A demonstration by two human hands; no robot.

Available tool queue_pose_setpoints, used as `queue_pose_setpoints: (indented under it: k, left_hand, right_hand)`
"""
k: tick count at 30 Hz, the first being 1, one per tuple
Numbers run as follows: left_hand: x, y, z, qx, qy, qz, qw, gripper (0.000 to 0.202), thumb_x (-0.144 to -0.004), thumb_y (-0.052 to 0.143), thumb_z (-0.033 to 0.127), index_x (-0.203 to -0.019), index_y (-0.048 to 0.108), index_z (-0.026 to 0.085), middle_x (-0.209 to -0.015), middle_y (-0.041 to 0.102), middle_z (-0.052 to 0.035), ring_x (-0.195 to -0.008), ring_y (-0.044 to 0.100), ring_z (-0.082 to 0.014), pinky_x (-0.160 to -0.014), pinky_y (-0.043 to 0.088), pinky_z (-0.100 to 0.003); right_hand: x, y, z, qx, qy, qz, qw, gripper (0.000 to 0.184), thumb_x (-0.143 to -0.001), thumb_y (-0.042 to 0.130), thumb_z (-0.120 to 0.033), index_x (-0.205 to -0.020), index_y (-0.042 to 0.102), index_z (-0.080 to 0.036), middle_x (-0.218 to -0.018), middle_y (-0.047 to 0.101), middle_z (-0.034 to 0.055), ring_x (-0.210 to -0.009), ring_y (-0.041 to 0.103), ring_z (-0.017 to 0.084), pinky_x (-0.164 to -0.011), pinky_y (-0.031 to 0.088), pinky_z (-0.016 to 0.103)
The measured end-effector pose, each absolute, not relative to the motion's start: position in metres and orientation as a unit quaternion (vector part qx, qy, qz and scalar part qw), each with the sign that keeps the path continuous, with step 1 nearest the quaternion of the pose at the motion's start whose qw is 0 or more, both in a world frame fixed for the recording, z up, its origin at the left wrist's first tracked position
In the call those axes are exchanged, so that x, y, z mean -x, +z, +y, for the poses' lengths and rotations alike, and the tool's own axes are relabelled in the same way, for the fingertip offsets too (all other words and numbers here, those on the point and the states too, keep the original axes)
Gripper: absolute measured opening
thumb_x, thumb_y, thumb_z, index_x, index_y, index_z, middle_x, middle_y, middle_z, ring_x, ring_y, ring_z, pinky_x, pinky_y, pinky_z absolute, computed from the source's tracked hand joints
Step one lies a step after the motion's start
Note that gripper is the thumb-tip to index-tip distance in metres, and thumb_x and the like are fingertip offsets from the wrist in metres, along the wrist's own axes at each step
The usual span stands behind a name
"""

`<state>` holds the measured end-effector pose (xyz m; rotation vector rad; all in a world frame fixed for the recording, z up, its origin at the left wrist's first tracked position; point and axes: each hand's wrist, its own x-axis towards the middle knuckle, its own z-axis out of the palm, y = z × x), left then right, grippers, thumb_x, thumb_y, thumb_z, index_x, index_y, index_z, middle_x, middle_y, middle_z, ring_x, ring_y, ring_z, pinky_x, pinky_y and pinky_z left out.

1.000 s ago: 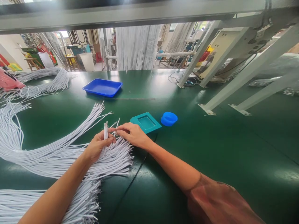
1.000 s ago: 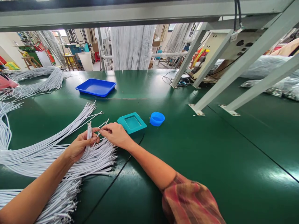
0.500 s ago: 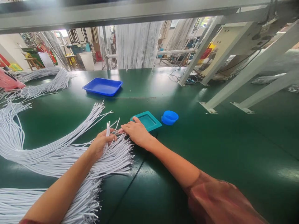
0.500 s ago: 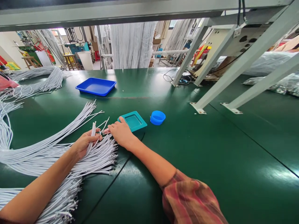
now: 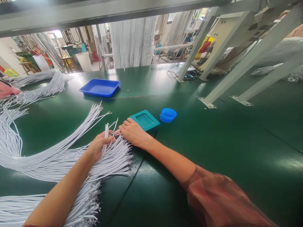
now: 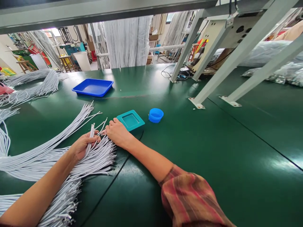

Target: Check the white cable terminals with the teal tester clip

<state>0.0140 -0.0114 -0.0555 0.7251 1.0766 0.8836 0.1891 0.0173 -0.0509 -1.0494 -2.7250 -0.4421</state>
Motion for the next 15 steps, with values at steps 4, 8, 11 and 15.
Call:
queue_pose_setpoints:
  k: [4,8,11,15]
  left_hand:
    - [-0.015,-0.0538,-0.0113,-0.329,0.398,0.49,0.702,0.031,-0.061,0.067,0.008,-0.087,0.052,0.014,-0.059,0.058,0.0008,-0.043,0.047,-0.005,-0.043,0.035,-0.015]
    - [-0.0149,-0.0546,-0.0095,-0.336,0.394,0.484,0.705,0.031,-0.061,0.067,0.007,-0.087,0.052,0.013,-0.06,0.059,0.0005,-0.041,0.043,-0.003,-0.041,0.033,-0.014]
    - [-0.0158,-0.0554,-0.0077,-0.332,0.392,0.501,0.697,0.03,-0.061,0.066,0.007,-0.086,0.051,0.013,-0.059,0.059,0.0001,-0.041,0.043,-0.0034,-0.042,0.034,-0.014]
    - [-0.0184,-0.0574,-0.0049,-0.335,0.387,0.526,0.679,0.026,-0.06,0.065,0.006,-0.082,0.053,0.012,-0.056,0.058,-0.0009,-0.04,0.043,-0.0041,-0.04,0.033,-0.014]
  right_hand:
    - [-0.1876,-0.0522,0.0171,0.355,-0.159,-0.915,0.106,0.021,-0.086,0.04,-0.015,-0.079,0.059,-0.011,-0.075,0.061,0.0096,-0.077,0.051,0.022,-0.077,0.031,0.035]
    - [-0.185,-0.0532,0.02,0.353,-0.149,-0.92,0.084,0.021,-0.084,0.042,-0.012,-0.073,0.06,-0.012,-0.072,0.062,0.0088,-0.073,0.051,0.021,-0.073,0.031,0.034]
    - [-0.1841,-0.0541,0.0225,0.345,-0.137,-0.925,0.081,0.022,-0.083,0.043,-0.01,-0.07,0.061,-0.012,-0.07,0.063,0.0085,-0.073,0.052,0.021,-0.074,0.03,0.034]
    - [-0.1834,-0.0552,0.0227,0.342,-0.126,-0.927,0.086,0.021,-0.081,0.044,-0.009,-0.07,0.062,-0.013,-0.07,0.063,0.008,-0.073,0.051,0.02,-0.074,0.03,0.034]
